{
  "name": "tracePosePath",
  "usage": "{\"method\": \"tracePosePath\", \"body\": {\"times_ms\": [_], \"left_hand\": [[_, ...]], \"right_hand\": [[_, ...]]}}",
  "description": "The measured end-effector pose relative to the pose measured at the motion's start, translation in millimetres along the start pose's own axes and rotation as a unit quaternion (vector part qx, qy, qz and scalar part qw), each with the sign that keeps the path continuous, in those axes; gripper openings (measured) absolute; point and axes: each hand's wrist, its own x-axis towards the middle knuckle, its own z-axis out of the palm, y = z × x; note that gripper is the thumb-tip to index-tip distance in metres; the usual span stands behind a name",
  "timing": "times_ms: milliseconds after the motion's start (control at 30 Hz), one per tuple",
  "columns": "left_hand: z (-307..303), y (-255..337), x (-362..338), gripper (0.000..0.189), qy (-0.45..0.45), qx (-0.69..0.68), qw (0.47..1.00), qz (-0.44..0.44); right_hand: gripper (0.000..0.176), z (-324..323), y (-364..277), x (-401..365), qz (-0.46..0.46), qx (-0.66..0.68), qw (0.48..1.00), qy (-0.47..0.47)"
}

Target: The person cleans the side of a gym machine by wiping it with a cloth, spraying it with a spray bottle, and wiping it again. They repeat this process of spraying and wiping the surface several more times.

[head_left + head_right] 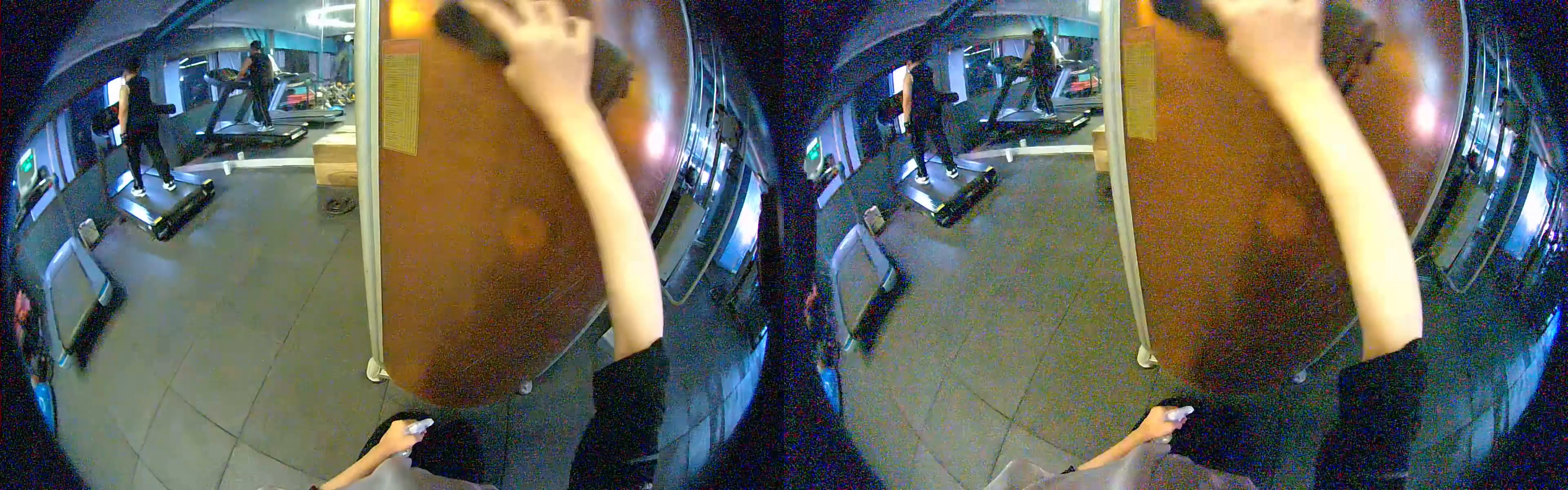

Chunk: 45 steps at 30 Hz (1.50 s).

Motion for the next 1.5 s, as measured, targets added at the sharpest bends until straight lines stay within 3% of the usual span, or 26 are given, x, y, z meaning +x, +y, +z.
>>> {"method": "tracePosePath", "body": {"times_ms": [33,100,167,300,333,367,400,433,500,700,733,800,867,900,967,1067,1100,1167,1200,1233,1300,1333,1367,1433,1467,1500], "left_hand": [[-2,1,0,0.026,0.003,0.015,1.0,0.001],[1,-13,1,0.025,0.006,-0.044,0.999,0.014],[-1,-12,4,0.024,0.011,-0.094,0.995,0.012],[0,-22,6,0.022,0.007,-0.121,0.992,0.018],[0,-20,4,0.021,0.01,-0.123,0.992,0.017],[0,-19,2,0.021,0.014,-0.125,0.992,0.017],[0,-22,2,0.02,0.014,-0.118,0.993,0.011],[2,-23,2,0.02,0.014,-0.12,0.993,0.013],[2,-21,-3,0.02,0.025,-0.12,0.992,0.003],[-7,2,-7,0.022,0.015,-0.102,0.995,0.02],[-9,8,-9,0.023,0.003,-0.091,0.995,-0.032],[-6,-10,-6,0.028,0.01,-0.121,0.992,0.013],[3,-36,-2,0.032,0.009,-0.14,0.99,-0.024],[-8,-6,-7,0.031,-0.008,-0.073,0.996,-0.041],[-6,-2,-5,0.029,0.002,-0.109,0.994,-0.017],[-5,-16,2,0.028,-0.014,-0.002,0.999,-0.044],[-3,-24,2,0.028,-0.021,-0.003,0.999,-0.042],[3,-24,7,0.028,-0.028,-0.101,0.993,-0.053],[-1,-5,7,0.028,-0.046,-0.047,0.988,-0.138],[0,-9,7,0.028,-0.044,-0.045,0.989,-0.136],[4,-21,8,0.025,-0.033,-0.109,0.994,0.003],[9,-2,6,0.036,0.02,-0.168,0.985,-0.011],[12,-18,11,0.04,0.027,-0.138,0.989,0.036],[-1,12,6,0.039,-0.004,-0.136,0.99,-0.025],[2,-11,12,0.04,-0.022,-0.124,0.992,-0.021],[-1,-3,11,0.04,-0.022,-0.106,0.994,-0.023]], "right_hand": [[0.053,-19,10,13,0.092,0.019,0.989,-0.116],[0.057,-8,56,11,0.185,0.096,0.978,0.009],[0.051,48,135,-14,0.227,0.056,0.967,0.101],[0.043,87,201,-85,0.436,0.074,0.895,0.048],[0.044,83,201,-102,0.471,0.146,0.867,0.077],[0.044,84,207,-115,0.544,0.09,0.834,0.009],[0.047,100,229,-137,0.551,0.125,0.825,-0.006],[0.053,121,247,-154,0.527,0.155,0.834,0.057],[0.053,98,231,-121,0.584,0.135,0.8,-0.022],[0.057,54,134,-23,0.461,-0.008,0.887,-0.009],[0.06,48,116,-12,0.448,-0.054,0.892,-0.023],[0.06,37,85,-2,0.401,-0.079,0.912,-0.004],[0.063,-4,39,13,0.382,0.019,0.924,-0.03],[0.061,10,34,7,0.317,0.041,0.947,0.036],[0.074,23,18,-11,0.246,-0.024,0.968,0.036],[0.062,8,-19,-36,0.128,0.055,0.99,0.026],[0.031,9,-28,-44,0.064,0.08,0.991,0.085],[0.028,4,-40,-62,-0.039,0.164,0.982,0.087],[0.027,7,-34,-65,-0.092,0.202,0.97,0.096],[0.026,9,-26,-68,-0.142,0.24,0.954,0.106],[0.027,9,4,-56,-0.131,0.192,0.968,0.09],[0.03,17,20,-46,-0.094,0.17,0.976,0.094],[0.036,24,43,-32,-0.064,0.145,0.982,0.104],[0.034,32,82,-6,0.035,0.139,0.983,0.115],[0.054,30,100,8,0.078,0.145,0.982,0.089],[0.057,15,106,21,0.157,0.19,0.968,0.041]]}}
